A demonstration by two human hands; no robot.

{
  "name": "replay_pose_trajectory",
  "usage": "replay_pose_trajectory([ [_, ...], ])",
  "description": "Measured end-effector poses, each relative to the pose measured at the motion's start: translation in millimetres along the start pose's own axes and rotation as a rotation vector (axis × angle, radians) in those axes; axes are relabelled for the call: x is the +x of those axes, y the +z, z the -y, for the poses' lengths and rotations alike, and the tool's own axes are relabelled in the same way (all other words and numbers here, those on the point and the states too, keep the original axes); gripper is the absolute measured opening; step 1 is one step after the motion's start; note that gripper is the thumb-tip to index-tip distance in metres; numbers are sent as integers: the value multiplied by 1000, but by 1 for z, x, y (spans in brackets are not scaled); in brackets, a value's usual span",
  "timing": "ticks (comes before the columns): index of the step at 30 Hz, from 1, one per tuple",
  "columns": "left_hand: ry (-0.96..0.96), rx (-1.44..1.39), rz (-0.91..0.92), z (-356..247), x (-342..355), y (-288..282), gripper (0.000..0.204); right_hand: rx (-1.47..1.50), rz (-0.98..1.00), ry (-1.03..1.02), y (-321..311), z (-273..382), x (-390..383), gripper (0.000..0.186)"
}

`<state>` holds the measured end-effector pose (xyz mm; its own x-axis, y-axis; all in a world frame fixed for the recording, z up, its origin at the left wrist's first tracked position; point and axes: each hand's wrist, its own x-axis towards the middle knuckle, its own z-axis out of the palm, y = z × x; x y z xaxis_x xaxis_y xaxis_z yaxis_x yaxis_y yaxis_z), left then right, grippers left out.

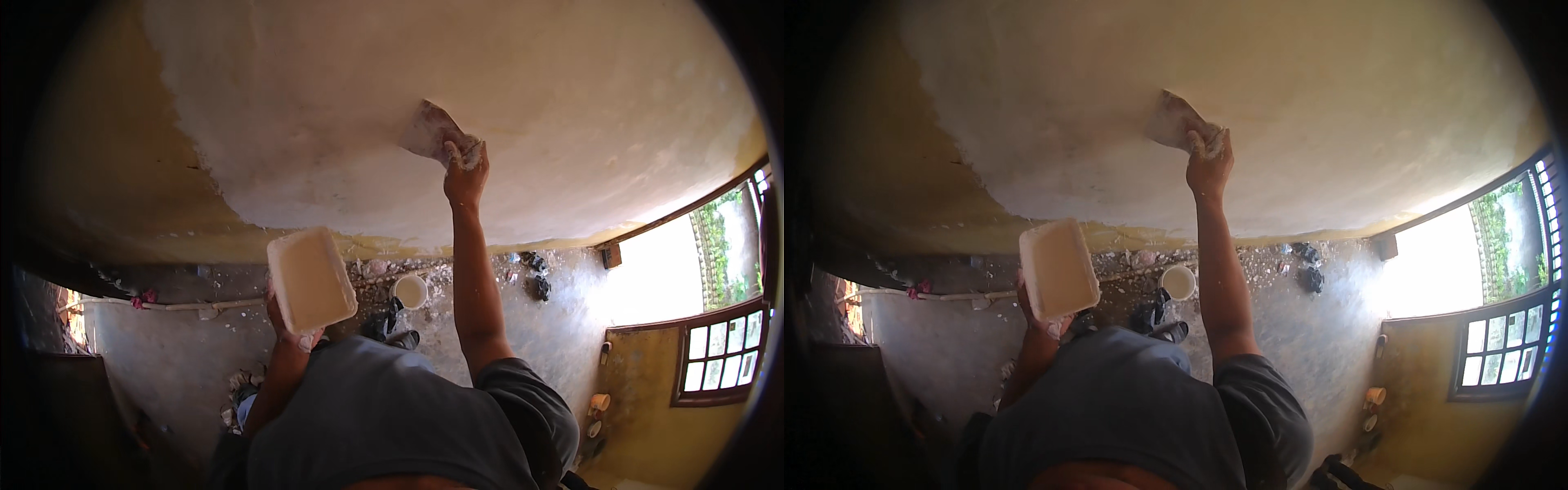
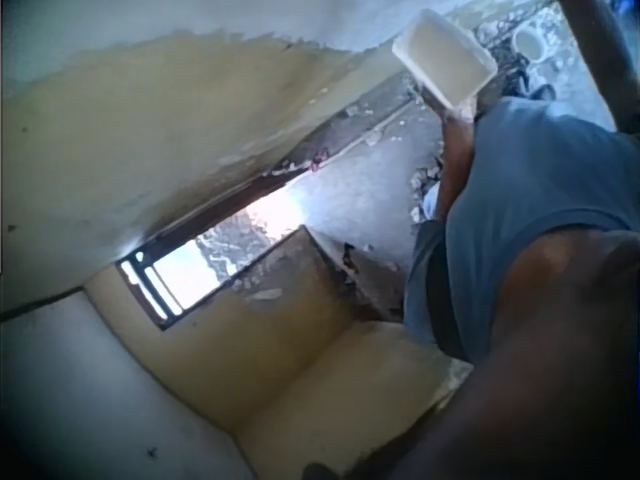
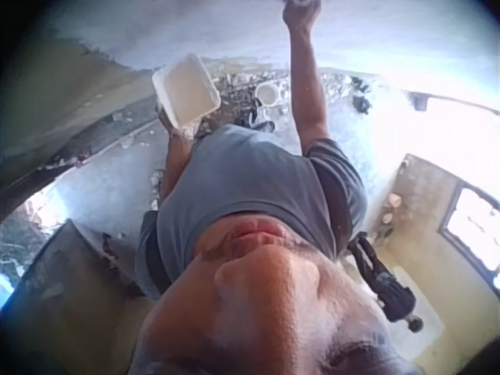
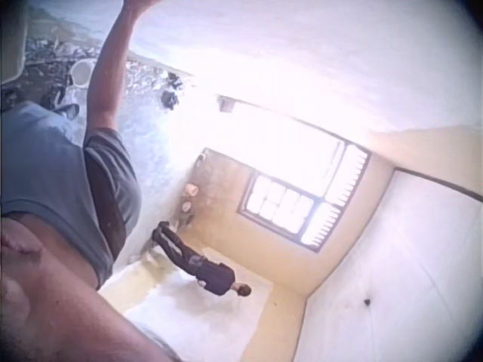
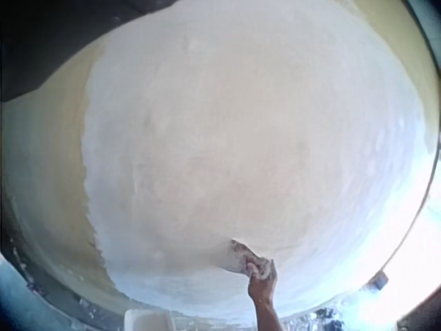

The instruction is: The person applies a white plaster or filler substance to a wall using a metal trowel, repeatedly picking up plaster from a handheld container and smoothing it over the surface.

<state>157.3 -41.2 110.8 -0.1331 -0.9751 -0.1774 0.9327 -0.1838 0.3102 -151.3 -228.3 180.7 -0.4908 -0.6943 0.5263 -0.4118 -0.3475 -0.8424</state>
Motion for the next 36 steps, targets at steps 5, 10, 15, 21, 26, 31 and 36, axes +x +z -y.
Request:
replay_pose_trajectory([
  [5, 46, 8, 10, -2, 3, 7, 55, 326, -234, 83, -21, 2, -36, 19],
  [10, -22, 76, 3, -5, -1, -11, 59, -33, 102, -111, 36, 51, -66, 18],
  [15, -18, 12, -27, -5, 4, -8, 57, 0, 83, -363, 73, 68, -46, 20],
  [21, 22, 28, -44, 0, 2, -7, 58, -112, -102, -266, 53, 72, -36, 22],
  [26, -25, 34, -10, 1, 2, 0, 58, -359, -252, -169, 9, 52, -22, 23],
  [31, -99, -53, 127, 4, 5, 3, 59, -22, -540, 37, -49, 24, -3, 22],
  [36, -37, 46, 2, 9, 3, 2, 59, -91, 89, -31, 7, 45, -69, 20],
])
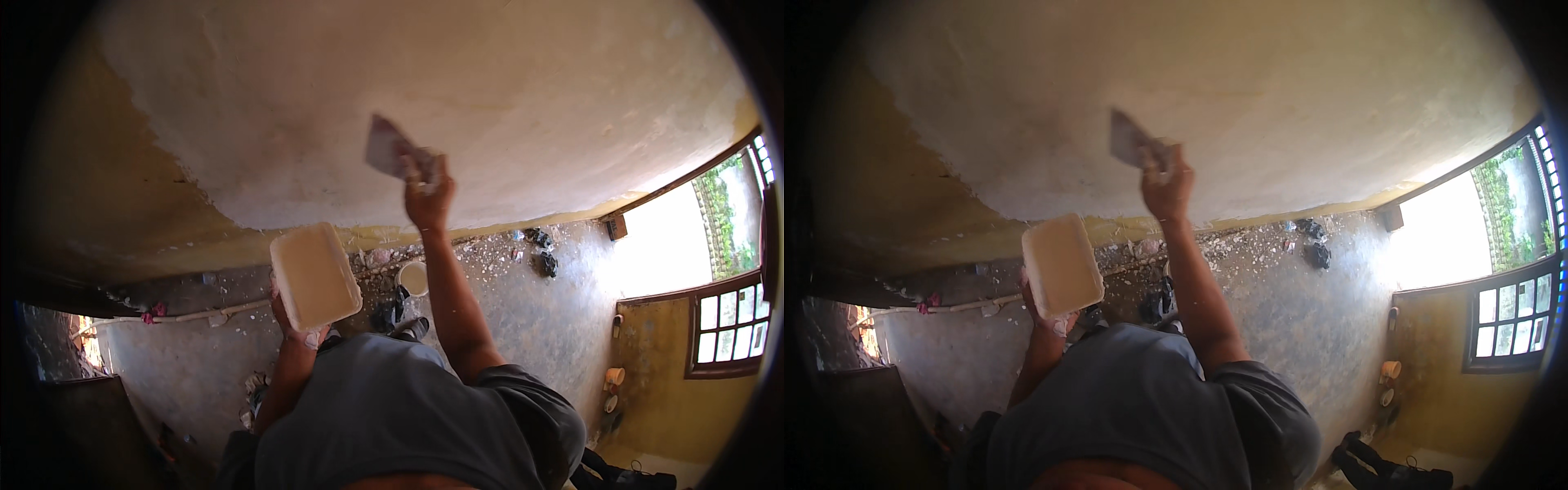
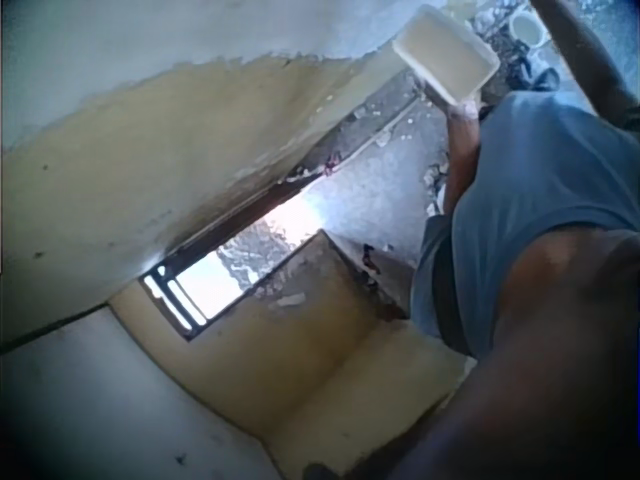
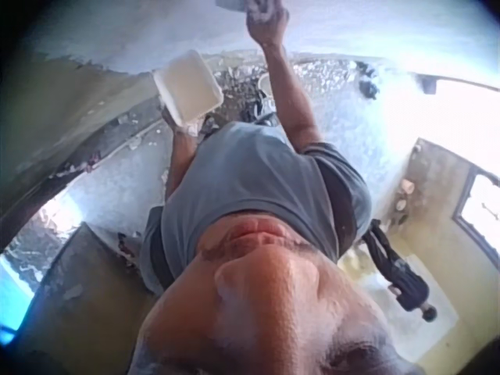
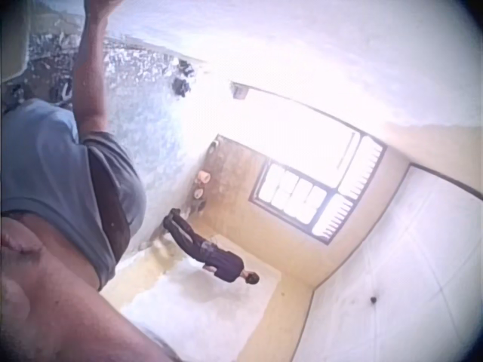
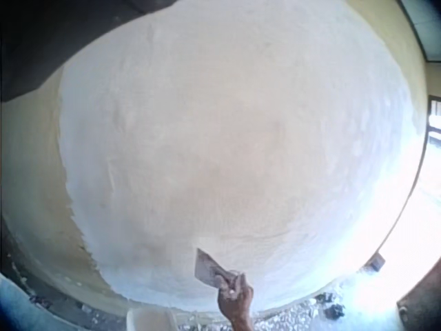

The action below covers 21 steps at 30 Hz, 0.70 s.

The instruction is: The person applies a white plaster or filler substance to a wall using a metal trowel, repeatedly picking up plaster from a handheld container and smoothing it over the surface.

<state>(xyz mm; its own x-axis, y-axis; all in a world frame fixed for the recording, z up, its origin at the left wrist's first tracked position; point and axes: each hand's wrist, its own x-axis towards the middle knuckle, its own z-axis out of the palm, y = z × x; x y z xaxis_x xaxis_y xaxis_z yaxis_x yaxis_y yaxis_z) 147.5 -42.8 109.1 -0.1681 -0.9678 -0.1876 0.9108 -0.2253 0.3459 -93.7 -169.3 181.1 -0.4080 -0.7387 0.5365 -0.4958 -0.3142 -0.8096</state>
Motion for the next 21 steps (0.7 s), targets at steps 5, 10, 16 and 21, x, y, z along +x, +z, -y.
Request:
replay_pose_trajectory([
  [5, -15, -36, 43, -3, 3, 7, 57, -140, 148, -163, 50, -3, -6, 19],
  [10, 15, 13, 2, -3, 2, -10, 61, -171, -89, -233, 32, -19, 21, 21],
  [16, -70, -23, 39, -4, 3, -4, 62, -268, -186, -145, -19, -45, 38, 27],
  [21, -84, -74, 107, -1, 1, 2, 53, -157, -458, 15, -79, -72, 61, 19],
])
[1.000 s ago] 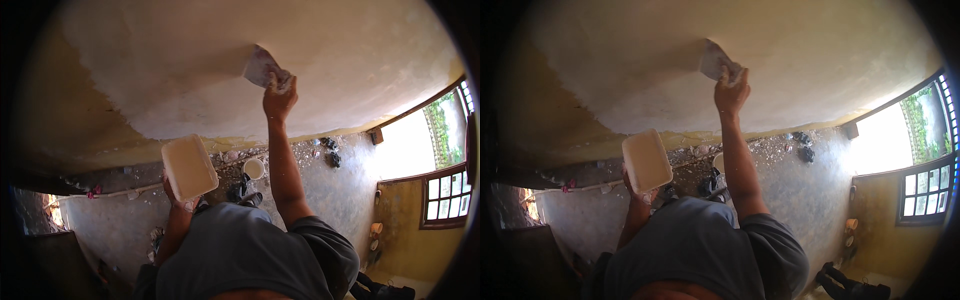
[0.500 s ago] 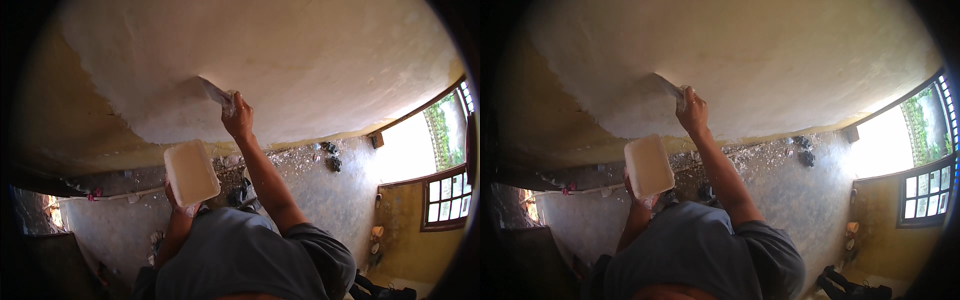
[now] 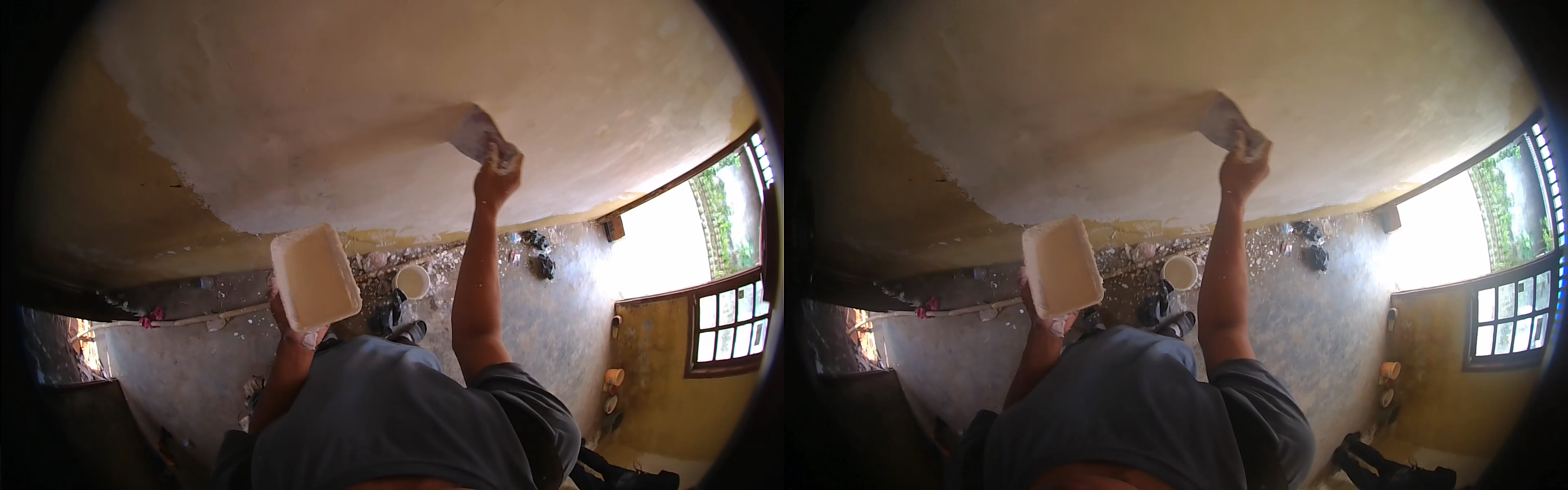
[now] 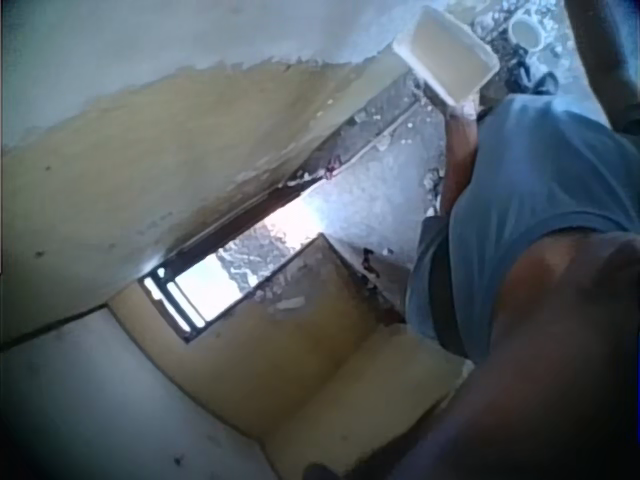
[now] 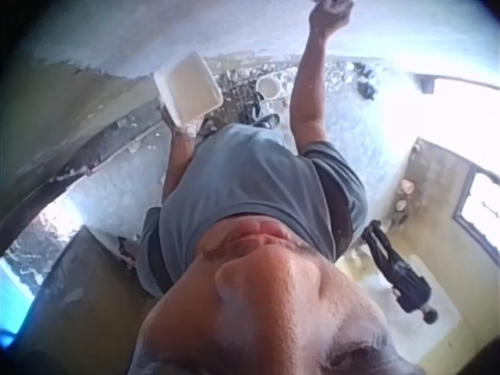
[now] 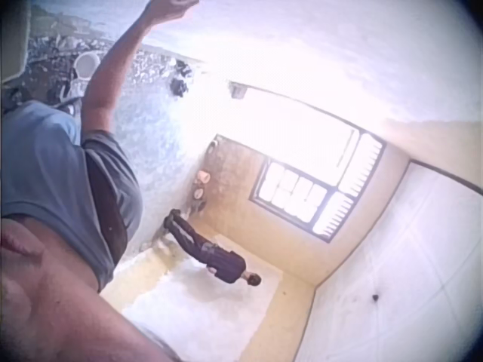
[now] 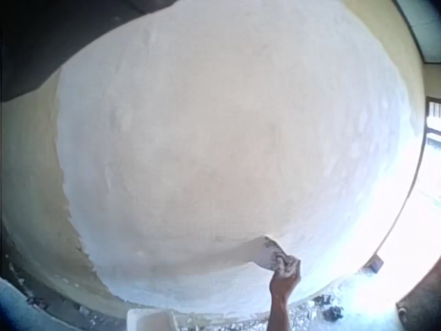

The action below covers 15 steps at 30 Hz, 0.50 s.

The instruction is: The person applies a white plaster or filler substance to a wall using a metal trowel, repeatedly picking up plaster from a handheld container and smoothing it over the surface.

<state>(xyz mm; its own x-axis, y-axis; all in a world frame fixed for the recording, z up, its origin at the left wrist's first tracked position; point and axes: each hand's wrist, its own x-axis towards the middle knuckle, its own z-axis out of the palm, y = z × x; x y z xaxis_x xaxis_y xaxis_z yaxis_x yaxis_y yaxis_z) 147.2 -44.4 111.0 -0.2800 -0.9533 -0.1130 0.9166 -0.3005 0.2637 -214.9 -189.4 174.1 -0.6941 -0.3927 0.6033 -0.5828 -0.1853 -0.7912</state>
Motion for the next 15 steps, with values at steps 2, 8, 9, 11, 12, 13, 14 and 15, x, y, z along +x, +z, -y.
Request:
replay_pose_trajectory([
  [2, 4, 5, -10, 1, 2, 2, 53, 209, -181, 153, -12, -15, 17, 16],
  [8, 14, 40, -64, 2, 6, 5, 52, 386, 111, 119, 0, 13, -13, 19],
  [9, 5, 38, -73, 2, 6, 5, 52, 332, 159, 78, 8, 20, -17, 20],
  [11, 5, 32, -33, 2, 6, -1, 52, 264, 289, 31, 15, 37, -17, 24],
  [12, 9, 23, 17, 4, 8, -1, 52, 262, 322, 44, 17, 27, -12, 28],
  [13, 5, 25, 29, 6, 11, 3, 52, 262, 312, 37, 20, 10, -1, 28],
  [14, 13, 36, 0, 8, 13, 8, 54, 202, 205, -16, 19, -11, 14, 24],
  [15, 25, 47, -35, 10, 14, 11, 57, 143, 105, -65, 13, -25, 26, 21],
])
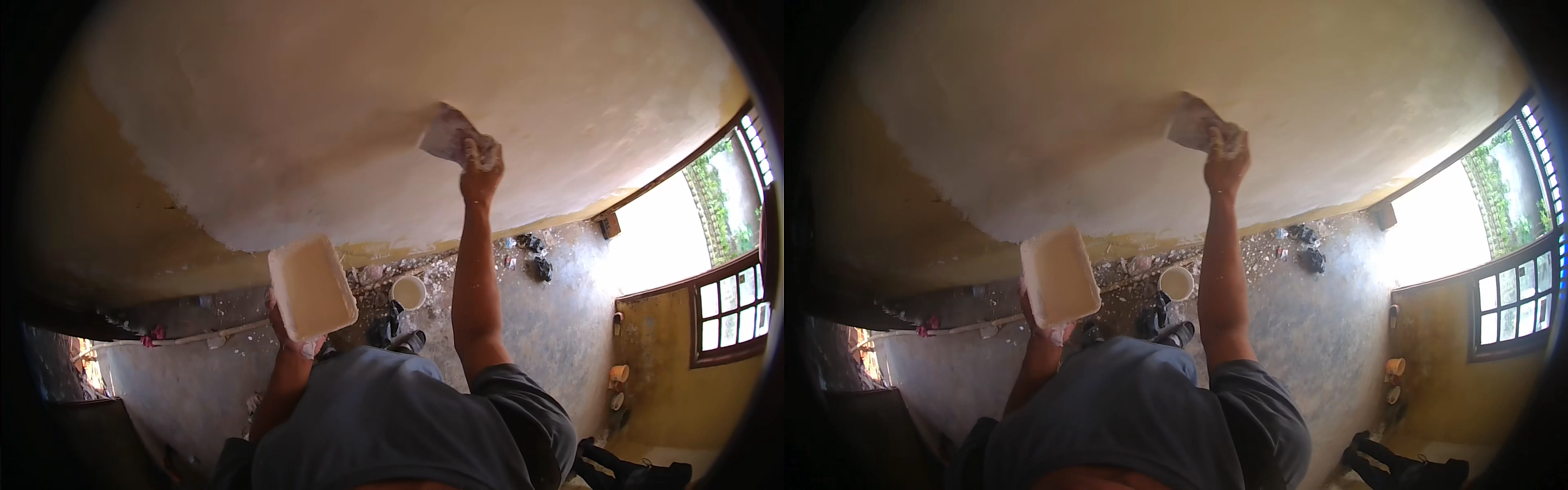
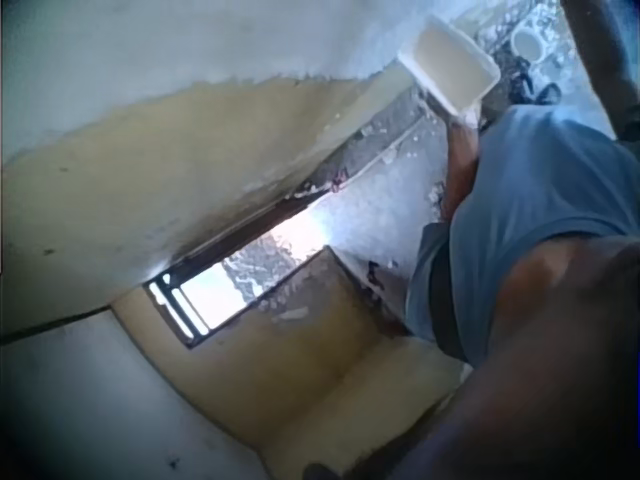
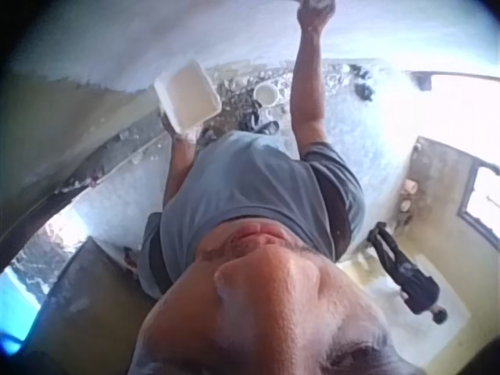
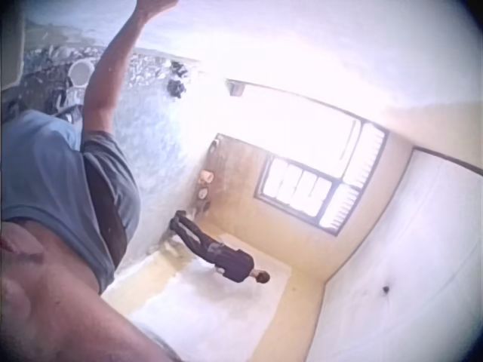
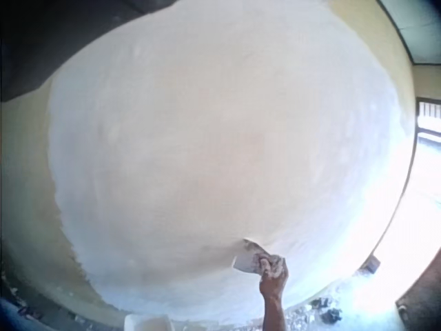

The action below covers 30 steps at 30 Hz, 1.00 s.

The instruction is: The person applies a white plaster or filler substance to a wall using a metal trowel, repeatedly picking up plaster from a handheld container and smoothing it over the surface.

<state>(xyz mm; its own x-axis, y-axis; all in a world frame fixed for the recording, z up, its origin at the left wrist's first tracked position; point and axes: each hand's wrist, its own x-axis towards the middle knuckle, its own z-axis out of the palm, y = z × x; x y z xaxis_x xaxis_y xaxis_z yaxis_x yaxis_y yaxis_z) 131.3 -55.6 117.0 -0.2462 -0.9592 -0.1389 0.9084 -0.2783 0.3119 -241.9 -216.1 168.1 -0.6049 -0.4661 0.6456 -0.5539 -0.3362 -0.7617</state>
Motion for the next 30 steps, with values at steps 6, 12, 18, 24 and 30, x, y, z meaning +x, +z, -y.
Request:
replay_pose_trajectory([
  [6, -27, 2, -31, 9, -1, 0, 55, 515, -354, 295, -52, 14, 27, 16],
  [12, -35, 12, -5, 9, -4, 1, 52, -248, 389, -358, -15, 99, 14, 26],
  [18, -32, -2, 43, 7, -5, -12, 58, -470, 556, -465, -6, 132, 61, 32],
  [24, -82, 24, 54, 4, -8, -13, 58, -588, 598, -565, -9, 127, 94, 30],
  [30, 4, 56, 56, -1, -7, -30, 55, -256, 470, -553, -48, 148, 123, 13],
])
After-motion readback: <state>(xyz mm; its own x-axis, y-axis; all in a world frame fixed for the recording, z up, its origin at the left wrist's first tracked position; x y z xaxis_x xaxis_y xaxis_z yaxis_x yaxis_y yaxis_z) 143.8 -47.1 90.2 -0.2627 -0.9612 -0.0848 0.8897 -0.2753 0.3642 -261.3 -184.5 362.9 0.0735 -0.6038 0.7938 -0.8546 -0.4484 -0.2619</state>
